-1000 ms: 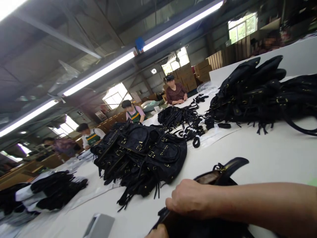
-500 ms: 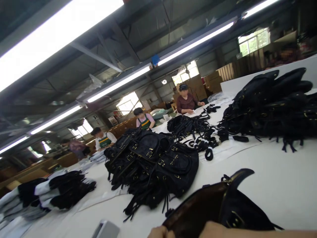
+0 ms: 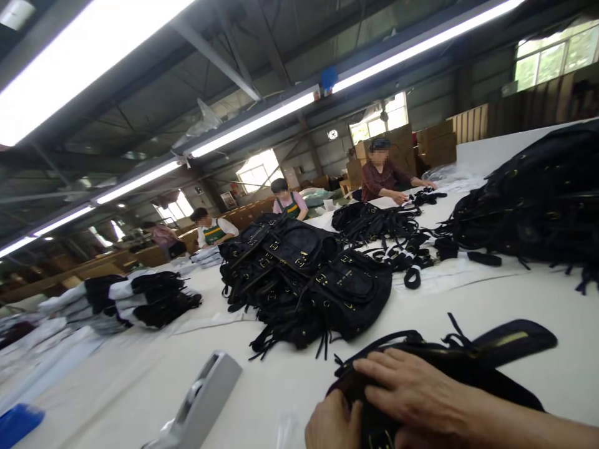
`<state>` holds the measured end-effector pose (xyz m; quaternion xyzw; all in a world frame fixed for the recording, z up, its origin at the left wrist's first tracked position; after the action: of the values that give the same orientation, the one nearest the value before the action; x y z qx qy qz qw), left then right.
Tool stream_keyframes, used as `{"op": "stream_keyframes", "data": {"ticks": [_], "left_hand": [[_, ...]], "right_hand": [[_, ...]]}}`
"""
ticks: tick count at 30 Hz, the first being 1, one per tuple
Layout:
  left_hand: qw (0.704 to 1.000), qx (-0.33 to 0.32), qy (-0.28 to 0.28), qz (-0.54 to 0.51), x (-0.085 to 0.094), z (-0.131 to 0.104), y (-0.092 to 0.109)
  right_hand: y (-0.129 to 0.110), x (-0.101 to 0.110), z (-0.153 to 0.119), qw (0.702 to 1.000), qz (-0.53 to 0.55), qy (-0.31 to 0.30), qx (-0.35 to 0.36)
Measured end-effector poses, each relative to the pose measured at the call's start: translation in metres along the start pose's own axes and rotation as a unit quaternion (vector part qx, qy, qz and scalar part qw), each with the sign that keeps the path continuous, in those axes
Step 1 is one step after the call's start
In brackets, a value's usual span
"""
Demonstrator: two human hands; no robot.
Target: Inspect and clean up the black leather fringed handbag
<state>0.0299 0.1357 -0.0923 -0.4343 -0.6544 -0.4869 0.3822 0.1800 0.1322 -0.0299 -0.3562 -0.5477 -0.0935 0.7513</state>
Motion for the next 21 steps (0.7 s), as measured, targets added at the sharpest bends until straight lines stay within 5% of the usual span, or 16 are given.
{"op": "stream_keyframes", "data": {"ticks": [4,8,12,16,19,21], "left_hand": [[0.991,-0.064,-0.072,0.096,0.001,-0.008,0.026],[0.981,-0.149,-0.081,0.092,-0.003,-0.005,0.039],[0.983,-0.156,-0.033,-0.093,-0.012,0.010,0.018],[0.939,-0.137,0.055,-0.311,-0.014,0.036,-0.008],[0.895,-0.097,0.146,-0.411,-0.016,0.059,-0.023],[0.864,-0.081,0.178,-0.464,-0.028,0.072,-0.026]], "right_hand": [[0.042,-0.002,0.031,0.998,-0.050,-0.011,-0.027],[0.086,-0.057,0.050,0.994,0.008,-0.106,-0.014],[0.113,-0.109,0.056,0.982,0.045,-0.169,-0.074],[0.122,-0.135,0.055,0.982,0.040,-0.160,-0.094],[0.121,-0.134,0.049,0.980,0.030,-0.161,-0.114],[0.110,-0.113,0.047,0.980,0.040,-0.161,-0.109]]}}
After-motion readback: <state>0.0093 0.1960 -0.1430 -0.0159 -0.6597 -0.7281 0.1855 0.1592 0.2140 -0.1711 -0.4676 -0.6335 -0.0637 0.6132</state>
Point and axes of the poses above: each hand's wrist, its own z-axis towards the middle knuckle, its own x-axis out of the back of the hand, y = z × x, the point moved 7 cm from there along z, towards the middle knuckle, and after that the axes turned 7 degrees about -x, right-handed, at the moved point
